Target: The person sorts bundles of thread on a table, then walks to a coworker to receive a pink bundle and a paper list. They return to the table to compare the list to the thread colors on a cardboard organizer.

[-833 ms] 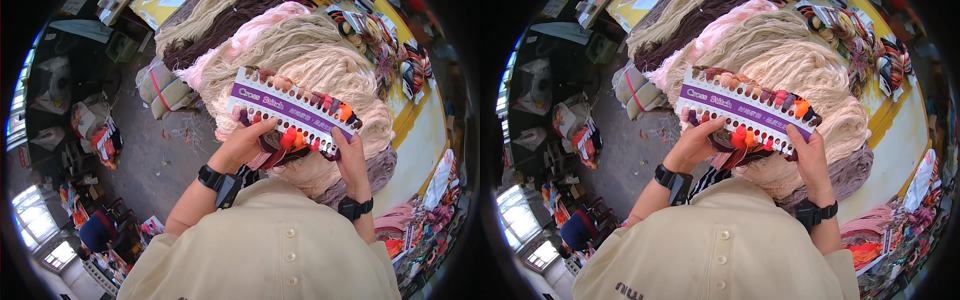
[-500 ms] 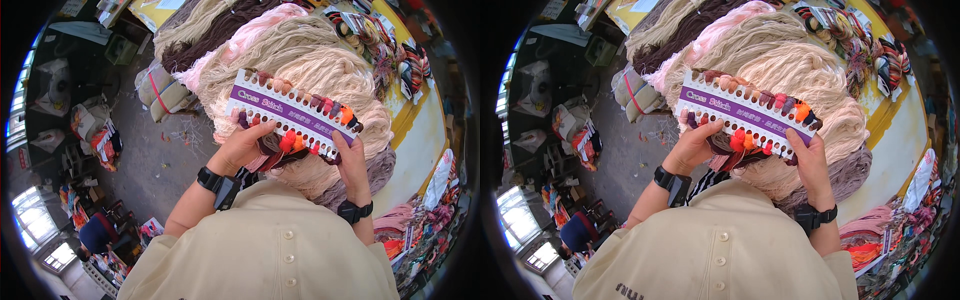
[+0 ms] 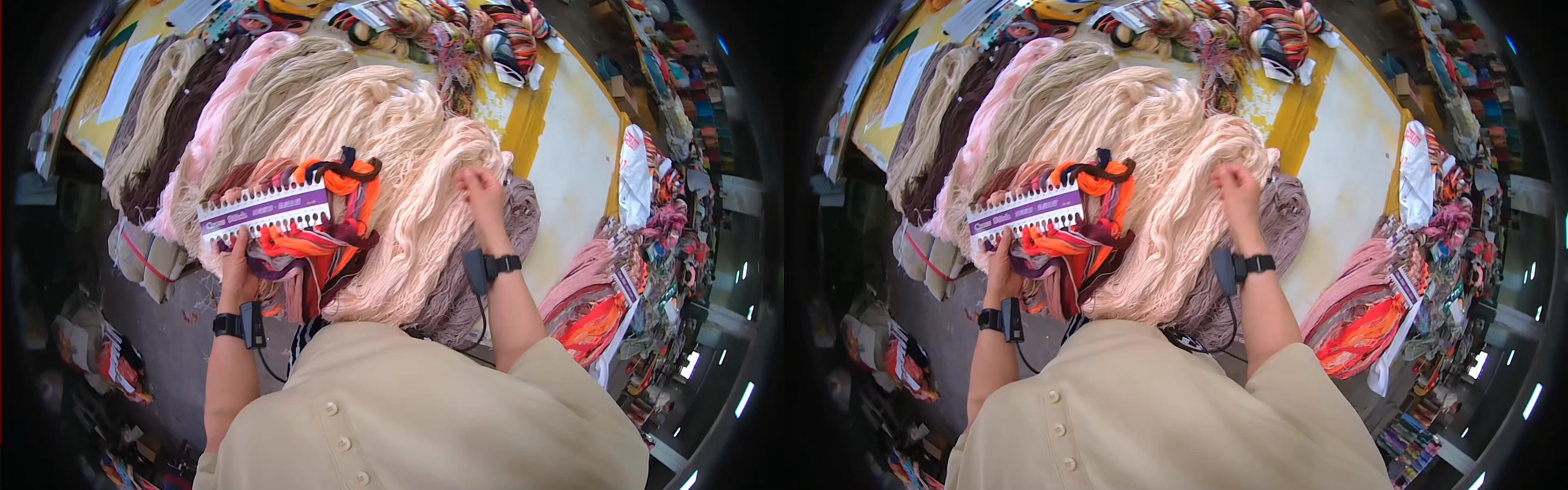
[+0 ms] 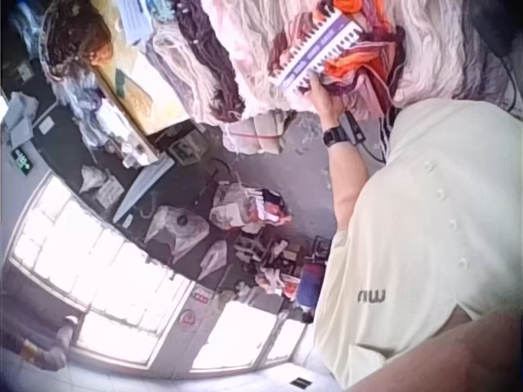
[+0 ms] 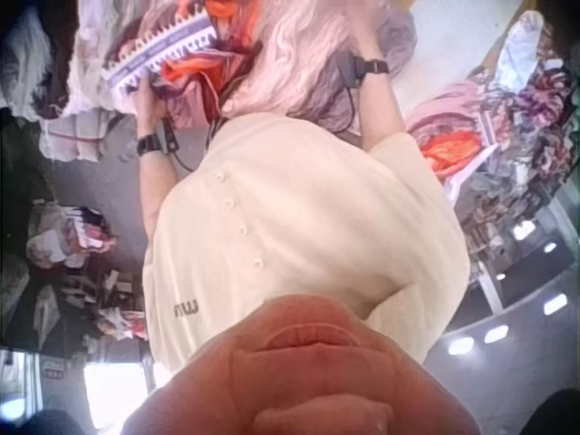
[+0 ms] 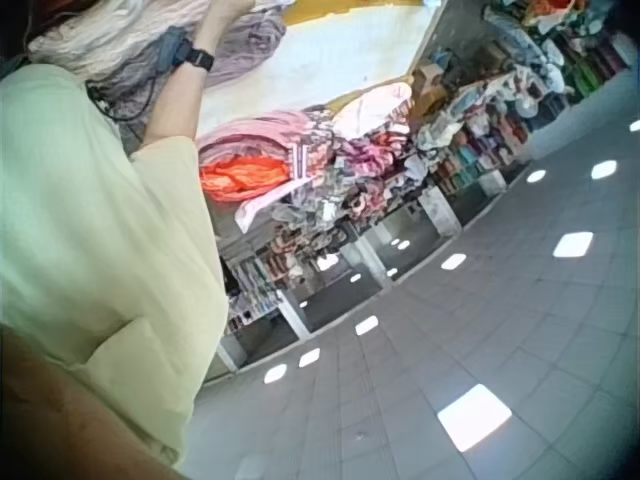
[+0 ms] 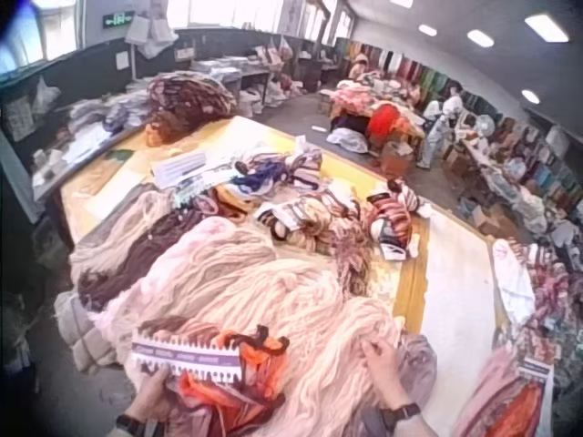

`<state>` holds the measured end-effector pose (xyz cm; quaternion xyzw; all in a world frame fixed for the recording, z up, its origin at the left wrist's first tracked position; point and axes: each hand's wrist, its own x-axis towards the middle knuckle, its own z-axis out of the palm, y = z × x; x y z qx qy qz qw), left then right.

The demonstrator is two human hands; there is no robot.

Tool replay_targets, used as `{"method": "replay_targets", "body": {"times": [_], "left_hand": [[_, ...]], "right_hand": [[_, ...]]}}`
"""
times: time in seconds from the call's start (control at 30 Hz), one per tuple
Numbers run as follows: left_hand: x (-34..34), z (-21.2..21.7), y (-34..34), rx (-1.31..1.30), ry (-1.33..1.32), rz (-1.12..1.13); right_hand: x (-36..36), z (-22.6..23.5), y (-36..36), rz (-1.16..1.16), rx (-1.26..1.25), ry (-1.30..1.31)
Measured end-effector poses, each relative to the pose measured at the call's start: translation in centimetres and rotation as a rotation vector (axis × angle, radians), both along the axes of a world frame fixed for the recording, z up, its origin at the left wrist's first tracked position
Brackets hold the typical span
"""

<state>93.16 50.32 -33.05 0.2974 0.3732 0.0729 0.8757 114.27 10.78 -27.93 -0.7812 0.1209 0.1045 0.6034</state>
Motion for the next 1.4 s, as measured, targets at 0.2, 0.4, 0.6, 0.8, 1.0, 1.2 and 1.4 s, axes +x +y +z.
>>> {"method": "replay_targets", "body": {"times": [0.2,0.4,0.6,0.8,1.0,1.2,1.4], "left_hand": [[0.8,0.2,-0.1,0.022,0.074,-0.061],[1.1,1.5,-0.4,0.079,0.123,-0.127],[0.0,-0.1,1.4,0.000,0.164,-0.126],[2.1,1.0,-0.4,0.113,0.195,-0.109],[1.2,1.3,0.2,0.044,0.209,-0.121],[1.4,1.6,-0.4,0.194,0.212,-0.147],[0.5,-0.7,1.0,0.130,0.242,-0.134]], "right_hand": [[8.3,-2.8,-5.9,-0.118,-0.434,-0.486],[6.4,-5.2,-6.1,-0.023,-0.562,-0.298],[4.0,-4.5,-5.7,-0.039,-0.523,-0.271],[9.2,-5.5,-8.7,-0.006,-0.818,-0.332],[7.0,-2.8,-6.6,-0.041,-0.802,-0.410],[8.6,-3.5,-6.9,-0.052,-0.711,-0.375],[9.8,-4.3,-8.6,0.092,-0.991,-0.357]]}}
